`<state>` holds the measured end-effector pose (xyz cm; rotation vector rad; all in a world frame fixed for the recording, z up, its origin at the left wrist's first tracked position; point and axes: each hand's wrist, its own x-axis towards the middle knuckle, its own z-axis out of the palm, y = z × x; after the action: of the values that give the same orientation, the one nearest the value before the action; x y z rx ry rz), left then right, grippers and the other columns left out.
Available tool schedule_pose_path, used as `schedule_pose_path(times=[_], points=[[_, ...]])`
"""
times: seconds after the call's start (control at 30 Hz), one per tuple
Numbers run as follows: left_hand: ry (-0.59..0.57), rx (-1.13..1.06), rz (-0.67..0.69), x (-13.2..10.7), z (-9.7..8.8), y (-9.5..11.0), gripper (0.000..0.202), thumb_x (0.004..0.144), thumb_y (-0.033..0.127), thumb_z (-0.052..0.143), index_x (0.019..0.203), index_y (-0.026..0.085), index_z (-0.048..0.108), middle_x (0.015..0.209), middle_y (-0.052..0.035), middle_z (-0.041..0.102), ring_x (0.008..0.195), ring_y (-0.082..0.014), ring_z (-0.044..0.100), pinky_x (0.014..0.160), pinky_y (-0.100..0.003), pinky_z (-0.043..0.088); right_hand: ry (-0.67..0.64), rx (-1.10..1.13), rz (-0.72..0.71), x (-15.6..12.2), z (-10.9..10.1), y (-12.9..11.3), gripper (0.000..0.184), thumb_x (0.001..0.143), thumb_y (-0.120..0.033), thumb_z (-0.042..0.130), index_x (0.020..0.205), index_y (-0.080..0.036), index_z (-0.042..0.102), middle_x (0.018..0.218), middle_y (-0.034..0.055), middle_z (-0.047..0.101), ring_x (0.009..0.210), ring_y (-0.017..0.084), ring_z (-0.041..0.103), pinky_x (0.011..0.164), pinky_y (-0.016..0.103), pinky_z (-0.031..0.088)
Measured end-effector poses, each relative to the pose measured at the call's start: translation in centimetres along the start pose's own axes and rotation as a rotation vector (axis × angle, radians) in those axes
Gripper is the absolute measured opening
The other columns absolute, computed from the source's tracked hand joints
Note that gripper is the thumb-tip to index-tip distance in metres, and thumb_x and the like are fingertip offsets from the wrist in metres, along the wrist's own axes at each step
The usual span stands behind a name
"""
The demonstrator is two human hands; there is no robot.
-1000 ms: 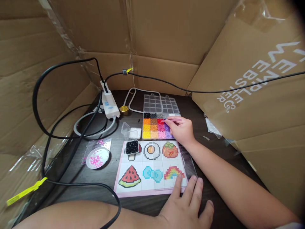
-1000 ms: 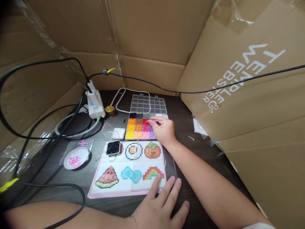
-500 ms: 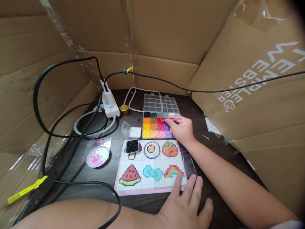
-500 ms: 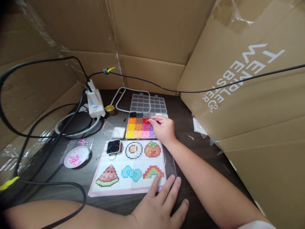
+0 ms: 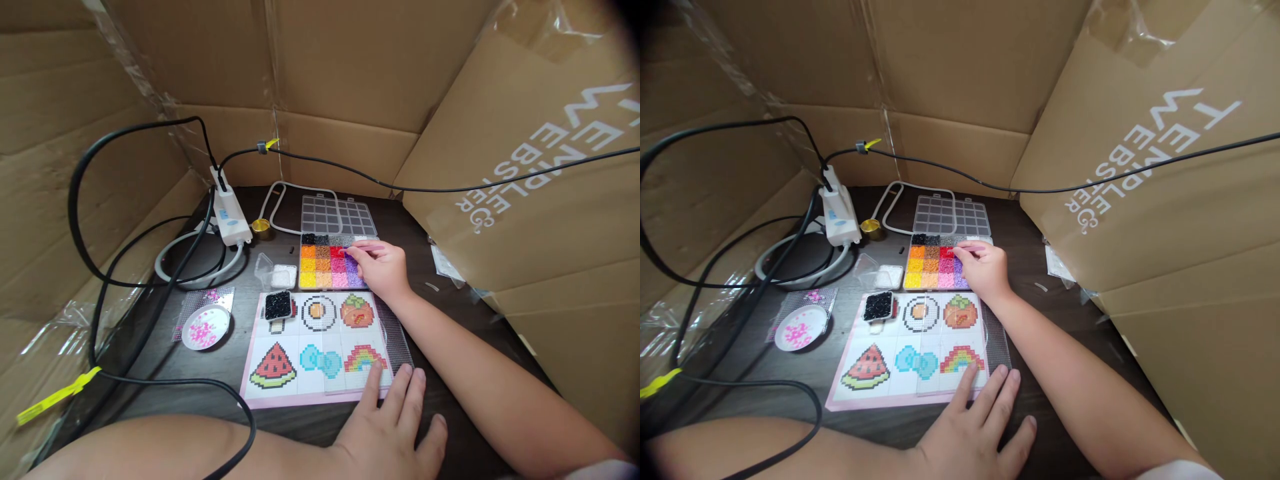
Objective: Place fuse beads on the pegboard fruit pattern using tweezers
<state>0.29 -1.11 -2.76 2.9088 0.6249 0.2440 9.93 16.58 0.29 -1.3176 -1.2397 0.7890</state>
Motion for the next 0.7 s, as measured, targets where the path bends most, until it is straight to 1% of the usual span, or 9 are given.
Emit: schedule_pose_path(times=[0.13, 0.27, 0.37, 0.43, 0.53, 0.6, 0.63, 0.7], points=[[-0.022, -0.016, 0.004, 0.1, -0.3, 0.0, 0.050, 0.103, 0.032, 0.021, 0.139, 0.022, 0.054, 0.148, -0.0227, 0.043, 0.136, -0.0386, 0.042, 0.099, -0.062, 0.029, 0.012, 0.016, -0.005, 0.0, -0.1, -0.1, 0.019, 0.071, -0.031, 0.076, 0.075, -0.013, 0.072, 0.061, 0.0037, 0.067, 0.038, 0.009, 0.050, 0.039, 0.025, 0.043], [0.005, -0.004, 0.000, 0.0, 0.0, 0.0, 0.049, 0.103, 0.033, 0.022, 0.138, 0.023, 0.054, 0.147, -0.0226, 0.043, 0.136, -0.0387, 0.042, 0.099, -0.061, 0.029, 0.011, 0.064, -0.014, 0.0, -0.2, -0.2, 0.019, 0.071, -0.029, 0.076, 0.077, -0.011, 0.073, 0.065, 0.0047, 0.069, 0.038, 0.008, 0.049, 0.039, 0.023, 0.042], [0.021, 0.008, 0.001, -0.1, 0.3, 0.1, 0.049, 0.103, 0.034, 0.023, 0.139, 0.023, 0.054, 0.147, -0.0224, 0.044, 0.136, -0.0387, 0.042, 0.100, -0.062, 0.028, 0.019, 0.070, -0.017, -0.2, -0.3, -0.3, 0.020, 0.071, -0.030, 0.076, 0.076, -0.011, 0.073, 0.063, 0.0042, 0.068, 0.038, 0.008, 0.049, 0.038, 0.023, 0.041], [0.028, 0.009, -0.005, -0.2, 0.4, 0.1, 0.049, 0.102, 0.036, 0.024, 0.139, 0.023, 0.054, 0.149, -0.0225, 0.042, 0.138, -0.0387, 0.039, 0.101, -0.063, 0.027, 0.034, 0.065, -0.012, -0.3, -0.5, -0.4, 0.020, 0.071, -0.031, 0.077, 0.075, -0.011, 0.073, 0.061, 0.0035, 0.067, 0.038, 0.008, 0.049, 0.038, 0.023, 0.041], [-0.001, -0.013, -0.011, -0.3, 0.3, 0.1, 0.053, 0.098, 0.049, 0.035, 0.141, 0.021, 0.050, 0.152, -0.0248, 0.034, 0.142, -0.0408, 0.031, 0.104, -0.065, 0.021, 0.059, 0.082, -0.015, -0.8, -0.9, -0.7, 0.020, 0.070, -0.031, 0.078, 0.076, -0.012, 0.074, 0.056, 0.0014, 0.064, 0.037, 0.008, 0.048, 0.038, 0.022, 0.040], [-0.034, -0.035, -0.014, -0.3, 0.2, 0.2, 0.065, 0.091, 0.058, 0.048, 0.143, 0.020, 0.047, 0.155, -0.0271, 0.028, 0.145, -0.0428, 0.024, 0.106, -0.067, 0.016, 0.055, 0.101, -0.015, -1.4, -1.4, -1.0, 0.020, 0.071, -0.031, 0.078, 0.077, -0.013, 0.074, 0.052, 0.0002, 0.062, 0.037, 0.008, 0.048, 0.037, 0.022, 0.039], [-0.045, -0.045, -0.016, -0.3, 0.2, 0.3, 0.071, 0.087, 0.061, 0.053, 0.144, 0.019, 0.046, 0.156, -0.0281, 0.024, 0.145, -0.0435, 0.021, 0.107, -0.068, 0.013, 0.046, 0.109, -0.008, -1.8, -1.7, -1.2, 0.020, 0.072, -0.032, 0.078, 0.078, -0.013, 0.074, 0.051, 0.0001, 0.061, 0.037, 0.008, 0.047, 0.036, 0.022, 0.038], [-0.058, -0.062, -0.027, -0.3, 0.0, 0.5, 0.076, 0.083, 0.060, 0.059, 0.145, 0.018, 0.044, 0.157, -0.0292, 0.019, 0.147, -0.0440, 0.016, 0.107, -0.068, 0.009, 0.035, 0.118, 0.012, -2.7, -2.4, -1.7, 0.021, 0.072, -0.032, 0.078, 0.078, -0.012, 0.074, 0.053, 0.0011, 0.063, 0.036, 0.008, 0.046, 0.034, 0.021, 0.036]])
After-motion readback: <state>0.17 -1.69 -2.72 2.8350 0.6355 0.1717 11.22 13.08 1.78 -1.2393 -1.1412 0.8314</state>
